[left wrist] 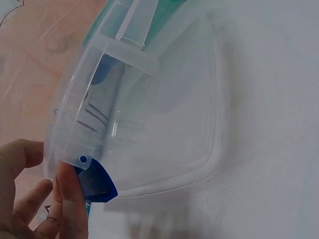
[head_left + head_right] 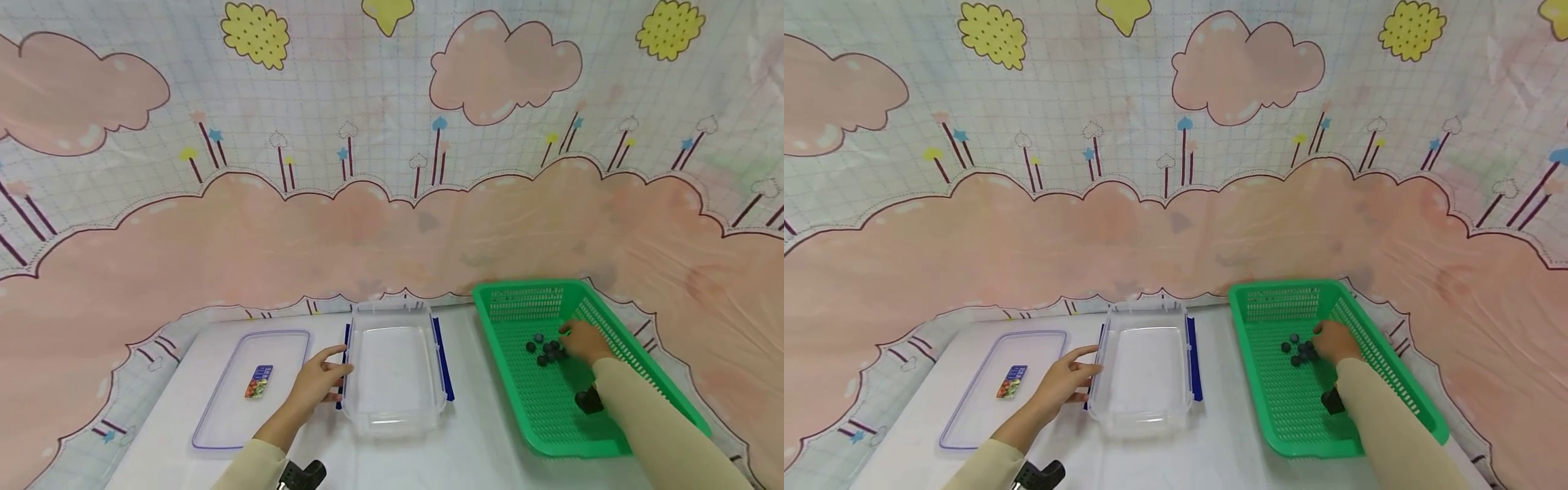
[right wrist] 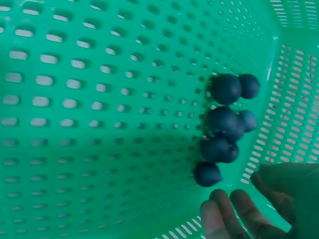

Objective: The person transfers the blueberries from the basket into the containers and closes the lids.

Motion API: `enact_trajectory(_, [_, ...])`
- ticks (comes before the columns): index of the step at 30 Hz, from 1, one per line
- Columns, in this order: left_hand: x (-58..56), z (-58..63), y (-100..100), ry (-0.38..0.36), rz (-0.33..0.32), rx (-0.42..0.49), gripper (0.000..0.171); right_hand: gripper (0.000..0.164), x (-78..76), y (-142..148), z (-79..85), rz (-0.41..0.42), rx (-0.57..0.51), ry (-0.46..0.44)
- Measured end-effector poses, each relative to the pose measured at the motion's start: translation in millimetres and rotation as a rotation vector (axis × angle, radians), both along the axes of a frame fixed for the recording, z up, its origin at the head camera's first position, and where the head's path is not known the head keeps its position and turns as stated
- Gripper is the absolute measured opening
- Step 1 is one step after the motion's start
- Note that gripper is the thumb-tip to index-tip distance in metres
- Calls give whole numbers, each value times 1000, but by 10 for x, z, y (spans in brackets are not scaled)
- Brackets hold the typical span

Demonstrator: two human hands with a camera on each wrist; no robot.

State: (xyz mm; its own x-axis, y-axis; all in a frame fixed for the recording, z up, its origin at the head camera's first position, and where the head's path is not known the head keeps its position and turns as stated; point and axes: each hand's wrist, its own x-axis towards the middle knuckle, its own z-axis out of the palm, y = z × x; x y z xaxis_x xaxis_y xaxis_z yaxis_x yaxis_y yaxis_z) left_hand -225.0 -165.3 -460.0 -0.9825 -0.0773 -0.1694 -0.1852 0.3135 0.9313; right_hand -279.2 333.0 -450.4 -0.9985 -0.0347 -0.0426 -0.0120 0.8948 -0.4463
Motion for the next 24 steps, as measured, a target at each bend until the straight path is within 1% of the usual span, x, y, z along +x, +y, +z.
enact_trajectory(2, [-3, 16, -3, -2, 1, -4, 48, 33, 23, -12, -6, -10, -3, -5])
enact_trajectory(8, [-18, -1, 6, -18, 11, -10, 47, 30, 96, -7, -18, -55, -20, -27])
enact_trajectory(15, [-15, -35, -18, -27, 35, 1, 47, 30, 65, 57, -129, -54, -48, 15])
enact_trajectory(18, [-14, -33, -21, -27, 33, 15, 48, 31, 54, 85, -166, -65, -74, 23])
enact_trajectory(24, [-18, -41, -18, -42, 34, 58, 50, 33, 86, 113, -207, -73, -116, 30])
